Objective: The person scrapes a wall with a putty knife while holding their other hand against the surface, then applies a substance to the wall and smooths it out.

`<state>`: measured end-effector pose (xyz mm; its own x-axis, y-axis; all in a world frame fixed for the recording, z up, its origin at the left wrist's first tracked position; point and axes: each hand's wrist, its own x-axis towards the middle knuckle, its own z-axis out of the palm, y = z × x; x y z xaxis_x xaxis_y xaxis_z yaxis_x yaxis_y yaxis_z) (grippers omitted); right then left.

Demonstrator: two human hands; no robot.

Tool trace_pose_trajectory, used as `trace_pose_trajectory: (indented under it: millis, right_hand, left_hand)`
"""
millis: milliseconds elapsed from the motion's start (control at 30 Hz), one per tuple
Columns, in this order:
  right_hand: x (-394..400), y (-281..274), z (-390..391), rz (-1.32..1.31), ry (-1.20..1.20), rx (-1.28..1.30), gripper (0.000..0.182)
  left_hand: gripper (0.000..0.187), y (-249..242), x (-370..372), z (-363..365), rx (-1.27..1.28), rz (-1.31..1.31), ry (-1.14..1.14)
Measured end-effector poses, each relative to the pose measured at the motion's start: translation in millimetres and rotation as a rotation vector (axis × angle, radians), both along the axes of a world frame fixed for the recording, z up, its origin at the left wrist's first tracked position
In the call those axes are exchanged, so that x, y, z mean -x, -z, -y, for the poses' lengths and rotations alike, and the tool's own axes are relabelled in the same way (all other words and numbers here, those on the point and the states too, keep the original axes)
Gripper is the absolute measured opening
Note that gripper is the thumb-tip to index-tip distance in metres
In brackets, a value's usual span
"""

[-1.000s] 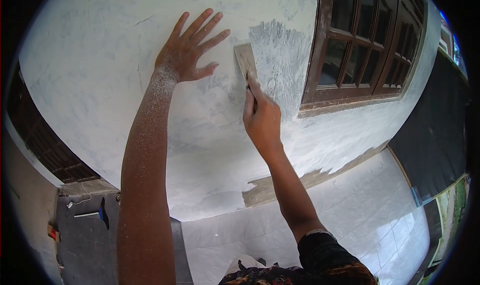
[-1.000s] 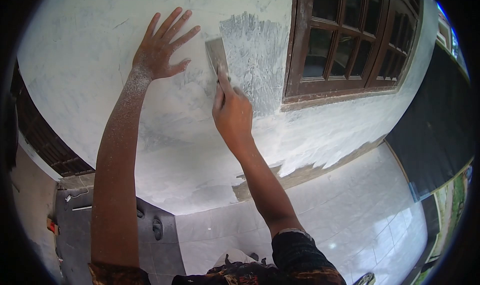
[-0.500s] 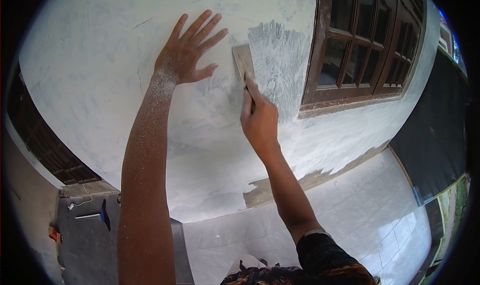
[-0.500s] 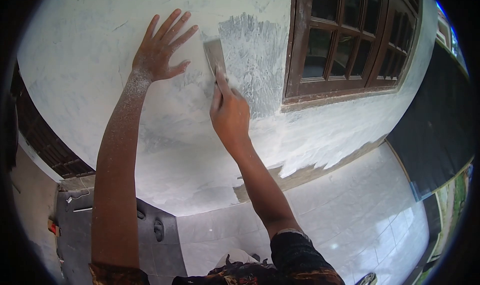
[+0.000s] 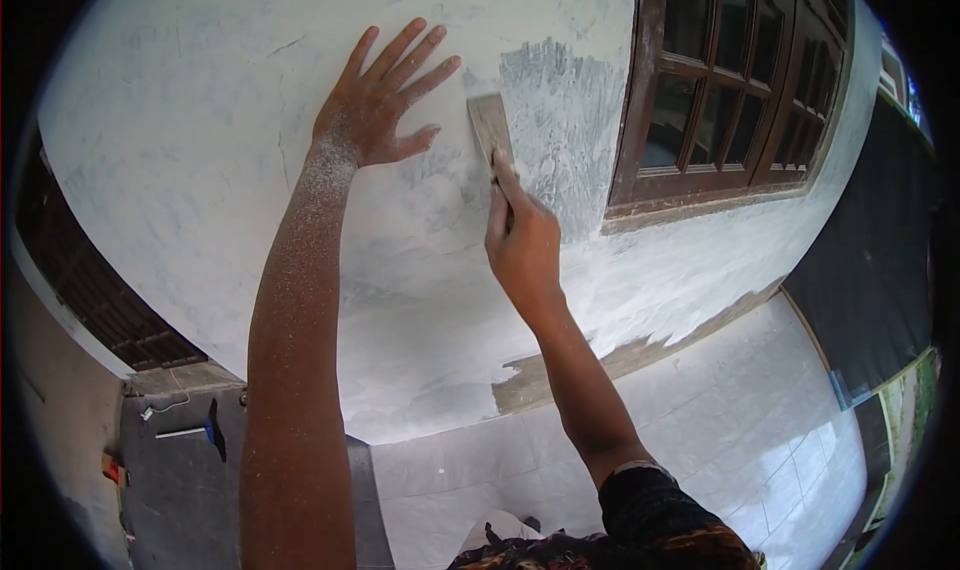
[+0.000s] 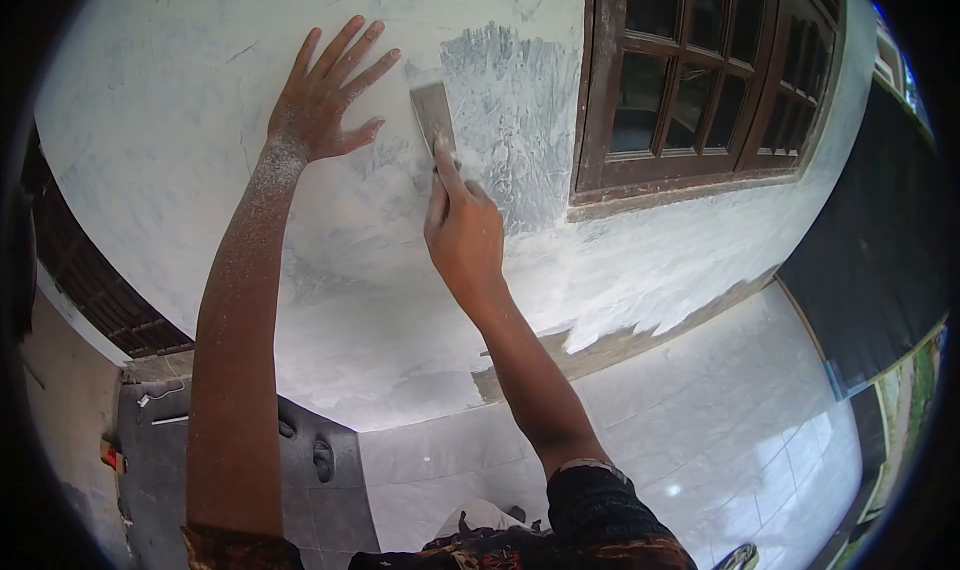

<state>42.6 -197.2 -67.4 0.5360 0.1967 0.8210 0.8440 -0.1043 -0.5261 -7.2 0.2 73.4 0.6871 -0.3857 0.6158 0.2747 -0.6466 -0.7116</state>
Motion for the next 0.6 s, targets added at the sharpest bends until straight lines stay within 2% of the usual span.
trace_pose_trajectory:
  millis: [67, 133, 233, 367, 467, 533, 600]
  right_hand:
    - [-5.1, 3.3, -1.0, -0.026, -0.014, 0.014, 0.042]
    - [-10.5, -10.6, -8.5, 0.086, 0.024, -0.079, 0.043]
    - [-7.6, -33.3, -11.0, 0.025, 0.049, -0.029, 0.042]
    - [-6.9, 2.1, -2.4, 0.037, 0.047, -0.004, 0.042]
    - [-6.9, -4.8, -3.8, 0.031, 0.019, -0.016, 0.042]
    - [-7.3, -33.5, -7.1, 0.052, 0.05, -0.01, 0.043]
    - [-8.4, -27.8, -3.5, 0.076, 0.068, -0.001, 0.043]
  left_hand:
    - [0.093, -1.2, -0.4, 0.3, -0.004, 0.009, 0.003]
    - [0.093, 1.5, -0.2, 0.3, -0.004, 0.002, 0.001]
    - [0.093, -0.4, -0.5, -1.3, -0.013, 0.008, 0.007]
    - [0.093, 0.5, -1.1, -1.9, 0.005, 0.005, 0.022]
    - [0.094, 0.4, -0.7, -3.0, 0.004, 0.004, 0.024]
    - [0.094, 1.0, -1.4, -1.9, -0.002, 0.007, 0.026]
    - [0.094, 0.2, -0.6, -1.9, 0.005, 0.01, 0.028]
